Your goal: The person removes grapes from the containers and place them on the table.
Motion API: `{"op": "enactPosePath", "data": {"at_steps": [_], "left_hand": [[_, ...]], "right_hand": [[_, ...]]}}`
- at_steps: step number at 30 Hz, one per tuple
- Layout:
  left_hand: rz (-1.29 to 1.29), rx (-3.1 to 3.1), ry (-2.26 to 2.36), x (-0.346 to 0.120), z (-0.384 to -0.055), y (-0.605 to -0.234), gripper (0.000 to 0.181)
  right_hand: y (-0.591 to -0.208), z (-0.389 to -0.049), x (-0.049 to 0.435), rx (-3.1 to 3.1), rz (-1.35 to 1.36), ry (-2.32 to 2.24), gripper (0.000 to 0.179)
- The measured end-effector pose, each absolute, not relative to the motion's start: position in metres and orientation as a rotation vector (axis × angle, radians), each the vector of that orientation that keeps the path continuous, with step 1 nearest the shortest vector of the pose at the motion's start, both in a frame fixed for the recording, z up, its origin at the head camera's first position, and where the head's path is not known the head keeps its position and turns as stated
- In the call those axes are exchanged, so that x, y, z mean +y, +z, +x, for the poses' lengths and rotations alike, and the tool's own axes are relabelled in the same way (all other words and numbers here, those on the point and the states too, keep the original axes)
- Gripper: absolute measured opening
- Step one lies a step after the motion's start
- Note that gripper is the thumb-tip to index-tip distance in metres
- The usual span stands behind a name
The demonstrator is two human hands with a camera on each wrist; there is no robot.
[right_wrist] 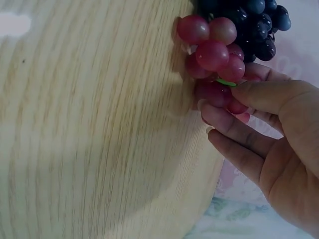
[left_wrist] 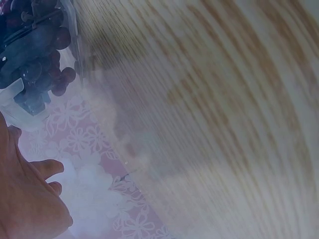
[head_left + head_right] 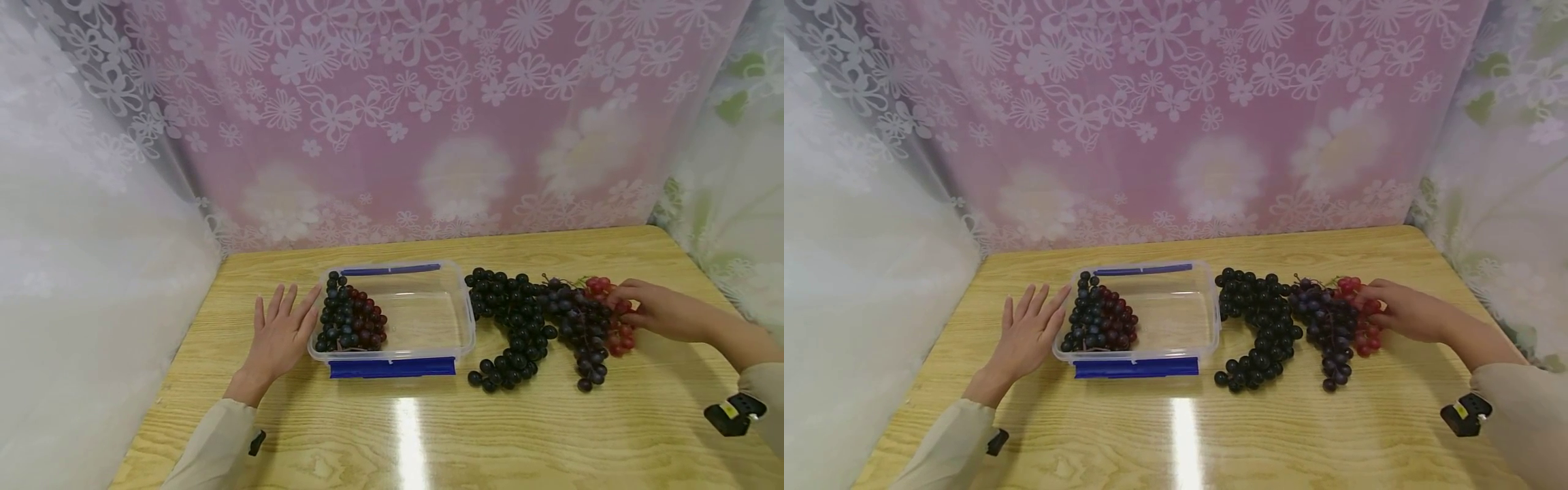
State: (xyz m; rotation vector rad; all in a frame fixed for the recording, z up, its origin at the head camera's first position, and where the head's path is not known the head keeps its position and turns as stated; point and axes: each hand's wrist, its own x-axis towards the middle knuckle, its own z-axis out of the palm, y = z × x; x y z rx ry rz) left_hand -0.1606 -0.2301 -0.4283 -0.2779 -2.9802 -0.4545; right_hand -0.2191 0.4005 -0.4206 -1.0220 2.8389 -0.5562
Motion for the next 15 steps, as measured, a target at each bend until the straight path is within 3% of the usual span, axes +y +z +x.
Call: {"op": "enactPosePath", "data": {"at_steps": [11, 15], "left_hand": [[-0.274, -2.98, -0.47, -0.2305, -0.1594, -0.4289, 0.05], [-0.275, -2.975, -0.459, -0.2306, -0.1595, -0.4287, 0.051]], "right_hand": [[-0.4231, -0.221, 0.3923, 2.879, -1.012, -0.488, 0.031], [-0.4239, -0.2192, 0.3938, 2.918, -1.002, -0.421, 0.039]]}}
